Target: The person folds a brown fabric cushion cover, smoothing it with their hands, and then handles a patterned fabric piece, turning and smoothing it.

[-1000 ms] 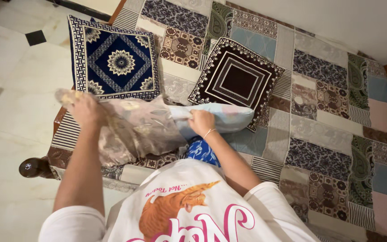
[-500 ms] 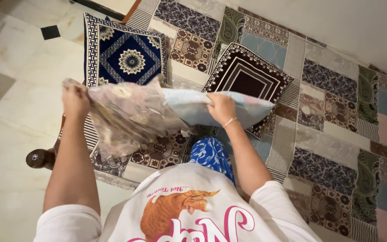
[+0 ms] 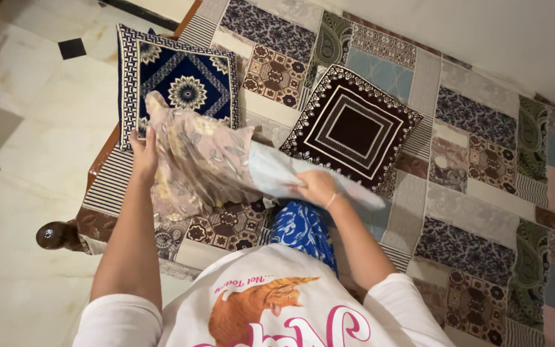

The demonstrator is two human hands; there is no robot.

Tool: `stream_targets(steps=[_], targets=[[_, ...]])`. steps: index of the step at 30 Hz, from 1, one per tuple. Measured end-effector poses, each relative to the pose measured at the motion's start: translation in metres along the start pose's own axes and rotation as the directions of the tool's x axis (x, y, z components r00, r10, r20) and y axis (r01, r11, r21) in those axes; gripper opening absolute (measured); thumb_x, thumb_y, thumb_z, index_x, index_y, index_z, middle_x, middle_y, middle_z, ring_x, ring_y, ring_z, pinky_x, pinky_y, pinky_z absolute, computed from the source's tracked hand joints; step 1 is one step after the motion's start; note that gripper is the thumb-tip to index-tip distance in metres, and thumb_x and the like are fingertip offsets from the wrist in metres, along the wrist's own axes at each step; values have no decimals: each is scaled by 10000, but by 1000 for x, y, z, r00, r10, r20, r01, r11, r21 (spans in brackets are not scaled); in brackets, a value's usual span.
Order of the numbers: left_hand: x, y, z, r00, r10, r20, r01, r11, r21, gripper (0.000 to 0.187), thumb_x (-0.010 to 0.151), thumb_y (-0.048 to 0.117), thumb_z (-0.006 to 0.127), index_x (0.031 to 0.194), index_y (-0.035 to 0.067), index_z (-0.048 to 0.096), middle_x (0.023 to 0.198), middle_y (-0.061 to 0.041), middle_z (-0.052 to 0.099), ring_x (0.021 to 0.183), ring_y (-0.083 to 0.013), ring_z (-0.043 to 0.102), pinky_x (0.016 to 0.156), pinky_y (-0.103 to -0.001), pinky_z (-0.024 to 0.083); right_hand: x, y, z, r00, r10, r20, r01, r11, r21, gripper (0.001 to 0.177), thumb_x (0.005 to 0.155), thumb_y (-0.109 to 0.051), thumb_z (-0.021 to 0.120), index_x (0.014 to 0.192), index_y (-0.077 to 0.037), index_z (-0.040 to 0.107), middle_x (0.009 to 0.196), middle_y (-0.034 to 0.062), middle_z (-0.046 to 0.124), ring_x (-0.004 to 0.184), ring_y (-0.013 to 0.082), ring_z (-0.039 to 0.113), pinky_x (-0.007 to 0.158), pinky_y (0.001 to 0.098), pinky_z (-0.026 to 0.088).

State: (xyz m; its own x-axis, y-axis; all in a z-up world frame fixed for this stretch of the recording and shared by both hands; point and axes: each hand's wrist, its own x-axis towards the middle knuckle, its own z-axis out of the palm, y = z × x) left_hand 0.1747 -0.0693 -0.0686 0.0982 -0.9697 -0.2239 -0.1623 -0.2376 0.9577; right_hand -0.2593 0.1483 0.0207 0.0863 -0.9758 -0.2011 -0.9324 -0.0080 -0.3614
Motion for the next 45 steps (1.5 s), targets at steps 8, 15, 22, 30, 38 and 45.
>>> stream_targets(steps=[8,15,22,30,38,45], targets=[[3,26,19,997,-72,10,71,996,48,811,913,487,696,1452,0,337,1350,-252,551,1161,-333,610,919,-410,524,-51,34,8,994,-27,105,-29,869,494,463,789,-299,857,1168,-73,714,789,94,736,707,283,683,651,422,576],[-1,-6,32,943,215,-255,-140,949,281,337,1048,274,565,1059,-7,750,916,-169,750,830,-292,715,781,-418,527,-14,-35,-11,965,12,-262,-2,999,37,580,712,-205,864,1242,-59,680,1173,137,665,1124,281,595,1019,399,498],[-12,-14,23,918,273,-289,-203,947,249,346,1072,253,530,1044,-22,738,888,-168,742,798,-298,704,757,-425,522,38,-104,52,893,-200,-403,87,956,-281,849,519,-257,889,1237,29,539,1276,207,590,1226,374,542,1087,511,424],[-24,-15,5,878,164,-450,-39,961,275,362,1089,260,513,1007,-29,715,883,-173,730,768,-294,681,730,-435,503,31,-75,52,969,-40,-243,33,999,-33,609,604,-252,903,1074,-62,566,1039,155,672,1010,354,660,865,464,530],[-13,-25,-72,757,70,-650,-23,997,80,287,1070,192,497,1018,0,704,1046,-165,757,927,-244,729,831,-398,559,10,-58,5,966,-83,-246,90,996,19,403,721,-287,804,1030,-112,613,793,149,713,726,330,721,660,456,574],[-45,-57,-230,778,-79,-623,-350,769,-535,381,1003,124,470,1167,-89,740,1170,-231,734,1028,-340,746,884,-439,658,-15,12,-59,911,13,-413,17,998,68,391,698,-265,799,1043,-136,667,848,174,732,781,382,715,676,476,561]])
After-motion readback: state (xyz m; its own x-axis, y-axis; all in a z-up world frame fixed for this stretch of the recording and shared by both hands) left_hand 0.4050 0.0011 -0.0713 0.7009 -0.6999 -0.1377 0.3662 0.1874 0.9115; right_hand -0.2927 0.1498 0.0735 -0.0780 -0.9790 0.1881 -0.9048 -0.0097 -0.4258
